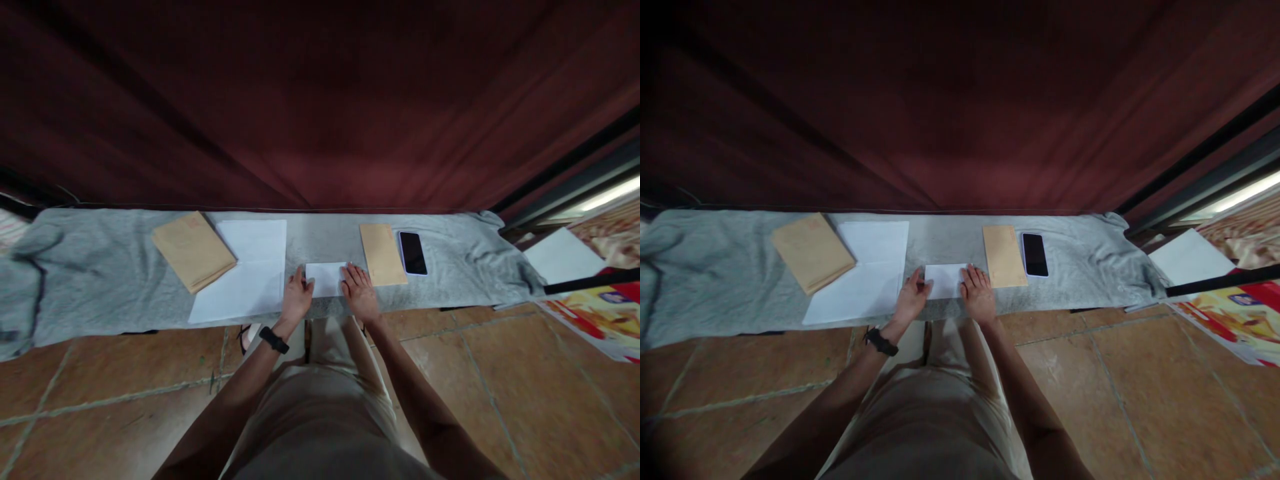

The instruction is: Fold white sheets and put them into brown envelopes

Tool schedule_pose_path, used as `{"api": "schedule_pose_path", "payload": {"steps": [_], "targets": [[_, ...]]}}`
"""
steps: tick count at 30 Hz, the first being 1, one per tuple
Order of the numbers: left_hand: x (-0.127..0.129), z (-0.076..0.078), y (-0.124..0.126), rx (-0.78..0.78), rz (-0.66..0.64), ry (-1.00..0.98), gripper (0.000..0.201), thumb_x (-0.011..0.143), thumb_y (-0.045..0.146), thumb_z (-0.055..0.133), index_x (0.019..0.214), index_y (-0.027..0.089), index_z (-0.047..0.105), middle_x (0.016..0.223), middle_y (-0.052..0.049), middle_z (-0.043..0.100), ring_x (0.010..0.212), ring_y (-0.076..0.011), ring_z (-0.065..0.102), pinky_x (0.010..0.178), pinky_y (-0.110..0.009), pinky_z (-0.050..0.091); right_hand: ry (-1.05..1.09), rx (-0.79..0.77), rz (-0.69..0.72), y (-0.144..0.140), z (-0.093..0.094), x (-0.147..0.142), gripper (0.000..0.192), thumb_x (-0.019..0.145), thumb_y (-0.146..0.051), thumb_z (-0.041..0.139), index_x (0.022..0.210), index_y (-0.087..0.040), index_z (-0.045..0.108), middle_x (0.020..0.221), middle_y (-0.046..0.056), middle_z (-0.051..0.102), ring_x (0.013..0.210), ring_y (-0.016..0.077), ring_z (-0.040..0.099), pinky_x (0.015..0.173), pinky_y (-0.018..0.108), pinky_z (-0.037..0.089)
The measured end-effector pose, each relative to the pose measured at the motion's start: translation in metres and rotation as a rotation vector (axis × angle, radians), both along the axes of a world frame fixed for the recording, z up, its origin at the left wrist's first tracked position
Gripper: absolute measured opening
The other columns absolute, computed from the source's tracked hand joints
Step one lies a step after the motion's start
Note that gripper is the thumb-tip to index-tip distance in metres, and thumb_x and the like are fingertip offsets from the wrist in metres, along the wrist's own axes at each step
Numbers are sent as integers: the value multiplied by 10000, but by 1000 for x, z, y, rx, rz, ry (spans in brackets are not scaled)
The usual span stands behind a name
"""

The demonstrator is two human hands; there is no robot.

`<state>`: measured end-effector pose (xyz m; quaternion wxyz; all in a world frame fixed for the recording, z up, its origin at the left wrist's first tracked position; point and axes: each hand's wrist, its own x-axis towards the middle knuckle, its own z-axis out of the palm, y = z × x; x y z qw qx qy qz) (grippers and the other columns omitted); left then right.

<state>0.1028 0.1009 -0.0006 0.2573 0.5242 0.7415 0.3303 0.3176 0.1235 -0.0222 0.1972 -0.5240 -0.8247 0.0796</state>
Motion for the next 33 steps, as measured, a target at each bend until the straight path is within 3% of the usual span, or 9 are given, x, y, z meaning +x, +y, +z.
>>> {"api": "schedule_pose_path", "payload": {"steps": [4,8,10,15,18,22,25,30,33], "targets": [[1,10,9,-140,109,-264,329,783,209,659,1109,172,686,849,-44,701,834,-212,664,792,-321,514,7,2,5,0,-1,0,485,1058,-319,392,1503,-157,499,1590,123,446,1469,298,399,1217,522,322],[1,13,14,-162,130,-401,77,737,199,646,803,186,685,703,-4,658,709,-176,633,664,-273,474,17,-5,2,0,-1,0,489,1063,-325,386,1510,-156,490,1586,124,450,1478,300,389,1219,522,322],[0,15,13,-173,141,-483,44,711,229,655,728,188,659,629,15,617,642,-162,609,600,-256,448,32,-6,21,0,1,3,502,1067,-347,381,1521,-154,472,1587,127,449,1486,295,381,1225,521,316],[-6,26,9,-208,191,-700,190,631,268,687,797,181,660,624,34,618,548,-120,564,527,-227,422,62,-11,241,-3,9,13,653,1014,-485,510,1583,-203,361,1596,97,440,1497,263,372,1242,500,309],[-8,32,8,-226,210,-803,264,588,252,710,838,176,672,648,34,637,539,-105,563,532,-221,435,75,-6,331,-6,13,17,618,995,-415,557,1565,-235,398,1569,79,482,1469,244,418,1242,499,309],[-10,37,5,-227,229,-889,444,576,205,711,1019,183,694,670,44,655,554,-102,584,538,-211,445,209,16,273,-6,18,18,447,1008,-161,424,1407,-257,602,1440,44,619,1347,186,551,1193,432,396],[-12,43,2,-171,216,-982,573,599,175,713,1170,196,671,632,73,629,535,-93,574,535,-201,449,304,30,187,-3,28,16,378,1006,-181,448,1287,-253,690,1309,51,704,1231,206,630,1114,417,476],[-15,59,2,-140,121,-1187,200,678,222,687,860,140,673,852,-96,762,778,-189,731,716,-286,566,437,22,104,6,53,13,293,1019,-309,499,1148,-245,754,1106,71,773,1046,229,707,968,397,557],[-16,65,2,-105,77,-1198,207,653,250,749,801,150,645,896,-125,775,857,-215,741,774,-304,567,518,-13,80,13,64,9,298,1013,-384,521,1105,-243,766,1067,71,781,1004,228,724,926,373,572]]}}
